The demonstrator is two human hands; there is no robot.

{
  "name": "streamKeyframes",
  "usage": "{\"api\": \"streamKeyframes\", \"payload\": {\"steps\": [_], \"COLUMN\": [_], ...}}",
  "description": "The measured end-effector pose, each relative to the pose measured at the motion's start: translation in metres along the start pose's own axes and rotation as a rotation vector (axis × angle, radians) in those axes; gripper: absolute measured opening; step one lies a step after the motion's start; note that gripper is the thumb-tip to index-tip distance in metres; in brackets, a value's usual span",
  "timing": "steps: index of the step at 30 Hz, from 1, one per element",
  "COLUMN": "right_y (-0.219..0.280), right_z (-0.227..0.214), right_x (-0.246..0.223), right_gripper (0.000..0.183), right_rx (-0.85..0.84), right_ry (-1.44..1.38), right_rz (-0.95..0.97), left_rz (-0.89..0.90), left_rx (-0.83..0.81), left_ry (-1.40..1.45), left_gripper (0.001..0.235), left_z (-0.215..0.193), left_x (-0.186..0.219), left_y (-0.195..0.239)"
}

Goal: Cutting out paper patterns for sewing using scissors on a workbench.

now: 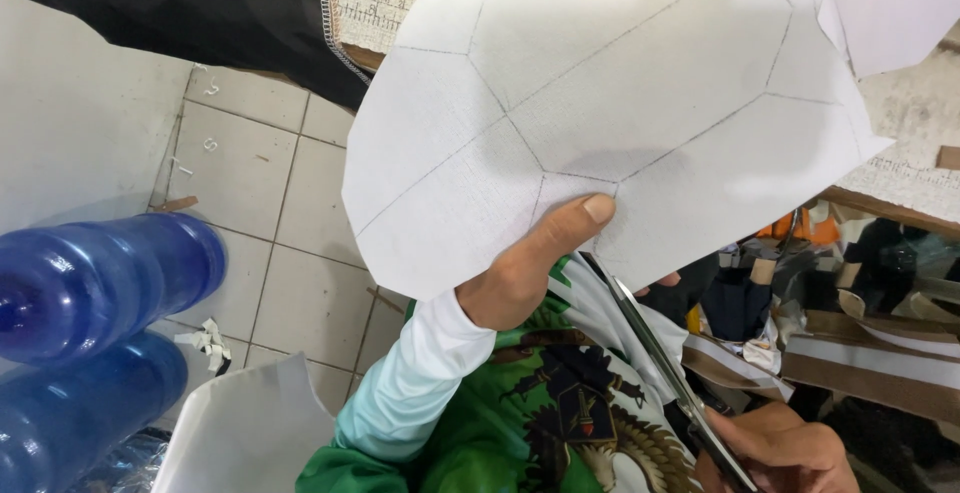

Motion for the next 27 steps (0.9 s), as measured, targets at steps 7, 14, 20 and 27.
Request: {"api": "streamKeyframes", "payload": {"steps": [7, 14, 20, 27], "right_y": [0.005, 0.004, -0.002, 0.0], "right_z": [-0.002, 0.002, 0.009, 0.005], "right_x": [0.007, 0.004, 0.0, 0.002], "right_gripper": [0.073, 0.07, 0.068, 0.075], "right_rx": [0.019, 0.054, 0.07, 0.009], "right_ry": [-0.147, -0.147, -0.21, -0.212], "right_rz": [-0.033, -0.034, -0.038, -0.063], "left_rz": [-0.028, 0.016, -0.02, -0.068], "left_rx": [-0.106, 0.2, 0.159, 0.078], "left_ry": [-0.137, -0.169, 0.041, 0.145], "left_gripper": [0.047, 0.034, 0.038, 0.046], "left_z": [0.004, -0.004, -0.006, -0.004], "left_x": [0.01, -0.005, -0.02, -0.023], "left_y": [-0.001, 0.002, 0.0, -0.001]}}
Point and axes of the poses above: each hand's wrist, its own y-axis away from the middle knuckle, its own z-axis out of the palm, x = y × z, the point moved 3 cm from there along -y, towards the middle knuckle, and after that the axes turned 3 degrees about -z, right-handed, at the moved point
